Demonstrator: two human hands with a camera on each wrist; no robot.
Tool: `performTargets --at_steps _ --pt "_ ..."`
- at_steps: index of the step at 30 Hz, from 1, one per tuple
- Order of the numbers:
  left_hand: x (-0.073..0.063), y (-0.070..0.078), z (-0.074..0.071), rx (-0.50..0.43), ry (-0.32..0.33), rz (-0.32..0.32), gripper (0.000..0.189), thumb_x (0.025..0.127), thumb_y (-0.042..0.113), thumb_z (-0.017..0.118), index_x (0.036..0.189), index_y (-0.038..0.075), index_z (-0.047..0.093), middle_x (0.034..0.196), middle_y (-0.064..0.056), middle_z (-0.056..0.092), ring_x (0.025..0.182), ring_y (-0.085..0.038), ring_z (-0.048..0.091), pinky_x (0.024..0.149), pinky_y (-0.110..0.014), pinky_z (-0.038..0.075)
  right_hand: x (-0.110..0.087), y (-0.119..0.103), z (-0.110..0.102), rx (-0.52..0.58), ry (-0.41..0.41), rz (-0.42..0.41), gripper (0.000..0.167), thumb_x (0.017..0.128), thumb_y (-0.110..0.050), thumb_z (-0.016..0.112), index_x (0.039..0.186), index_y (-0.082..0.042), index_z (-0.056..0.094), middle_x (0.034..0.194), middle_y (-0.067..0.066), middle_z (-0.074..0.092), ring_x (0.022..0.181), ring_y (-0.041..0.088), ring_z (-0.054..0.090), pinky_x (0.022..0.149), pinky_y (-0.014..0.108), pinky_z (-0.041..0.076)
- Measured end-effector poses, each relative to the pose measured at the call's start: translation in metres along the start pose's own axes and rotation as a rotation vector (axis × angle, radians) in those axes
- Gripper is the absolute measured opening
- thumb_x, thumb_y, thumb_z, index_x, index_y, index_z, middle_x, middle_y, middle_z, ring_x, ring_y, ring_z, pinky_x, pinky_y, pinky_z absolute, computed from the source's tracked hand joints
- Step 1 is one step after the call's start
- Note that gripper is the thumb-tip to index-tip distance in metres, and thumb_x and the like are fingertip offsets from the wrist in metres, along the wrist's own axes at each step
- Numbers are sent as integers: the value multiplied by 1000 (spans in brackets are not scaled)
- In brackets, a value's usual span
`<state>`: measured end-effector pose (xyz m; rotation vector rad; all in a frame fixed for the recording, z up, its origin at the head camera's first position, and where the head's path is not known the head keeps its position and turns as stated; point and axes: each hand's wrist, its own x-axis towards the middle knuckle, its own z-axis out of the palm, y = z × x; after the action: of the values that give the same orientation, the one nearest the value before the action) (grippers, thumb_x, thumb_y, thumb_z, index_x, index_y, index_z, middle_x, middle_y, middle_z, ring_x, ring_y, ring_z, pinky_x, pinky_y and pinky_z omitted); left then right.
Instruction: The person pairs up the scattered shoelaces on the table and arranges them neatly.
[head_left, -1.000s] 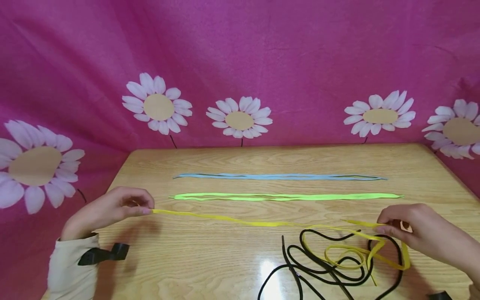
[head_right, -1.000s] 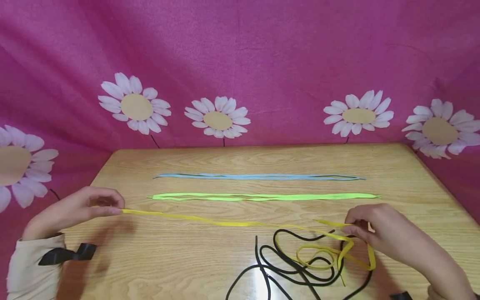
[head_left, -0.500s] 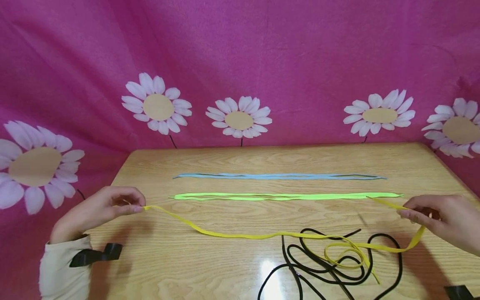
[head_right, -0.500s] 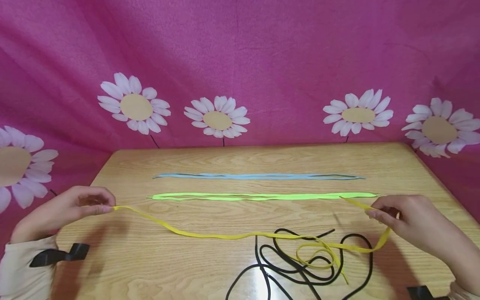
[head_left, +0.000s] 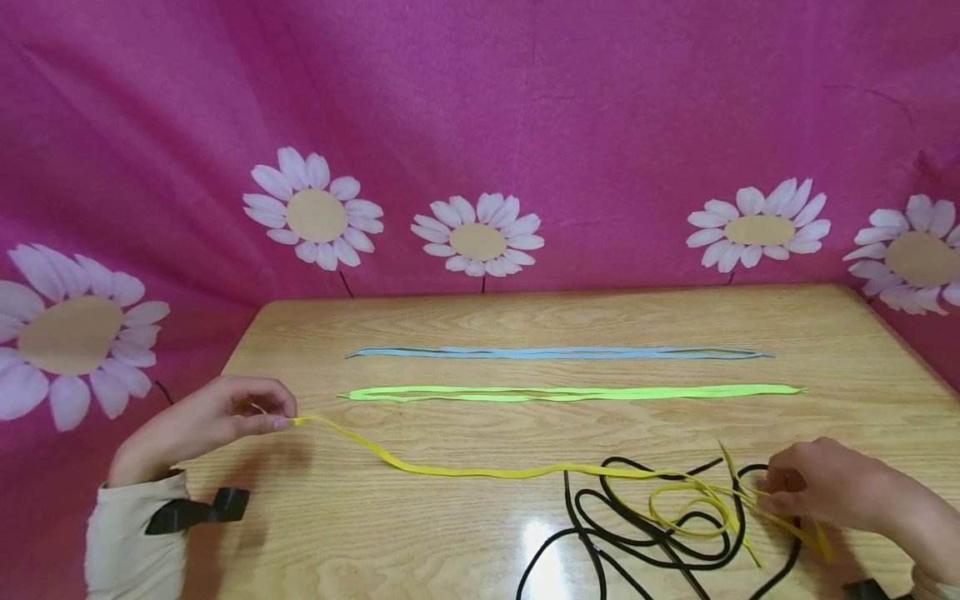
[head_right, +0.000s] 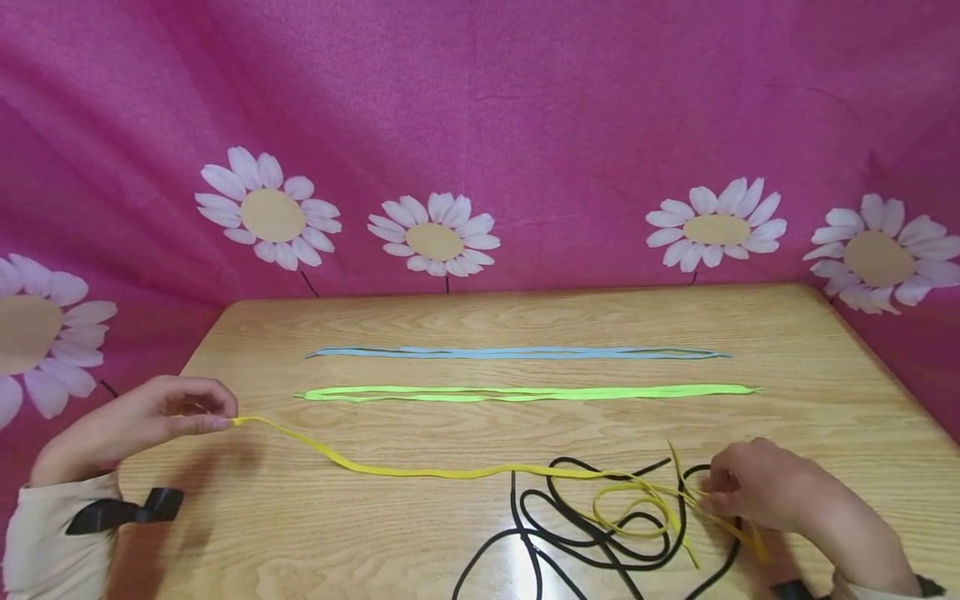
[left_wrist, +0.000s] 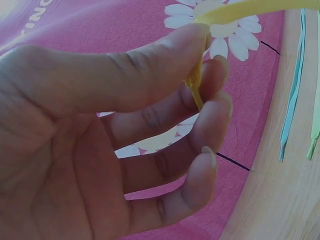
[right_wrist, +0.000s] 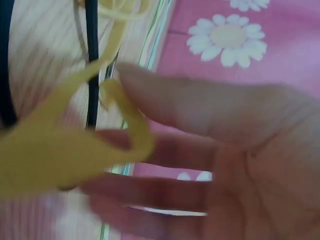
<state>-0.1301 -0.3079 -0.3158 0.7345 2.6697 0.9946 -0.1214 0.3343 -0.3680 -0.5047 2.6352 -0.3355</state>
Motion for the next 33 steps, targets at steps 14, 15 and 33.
performTargets --at_steps 14,15,33 --pt "0 1 0 -31 -18 3 6 91 10 66 97 11 66 87 2 64 80 -10 58 70 -25 51 7 -26 17 95 -67 -124 17 78 -19 79 75 -24 63 66 -13 50 59 1 41 51 24 35" --pt "0 1 0 -33 -15 -3 6 91 10 66 96 12 66 86 3 64 80 -10 58 70 -25 51 7 -28 18 91 -82 -81 18 78 -18 79 73 -23 63 66 -11 50 59 3 42 51 24 36" --pt "-5 -2 -2 20 36 -9 14 90 2 65 104 5 66 95 0 65 84 -6 60 71 -23 52 -3 -16 3 135 27 -245 22 85 -3 68 82 -16 51 66 -15 46 58 -3 40 48 22 34"
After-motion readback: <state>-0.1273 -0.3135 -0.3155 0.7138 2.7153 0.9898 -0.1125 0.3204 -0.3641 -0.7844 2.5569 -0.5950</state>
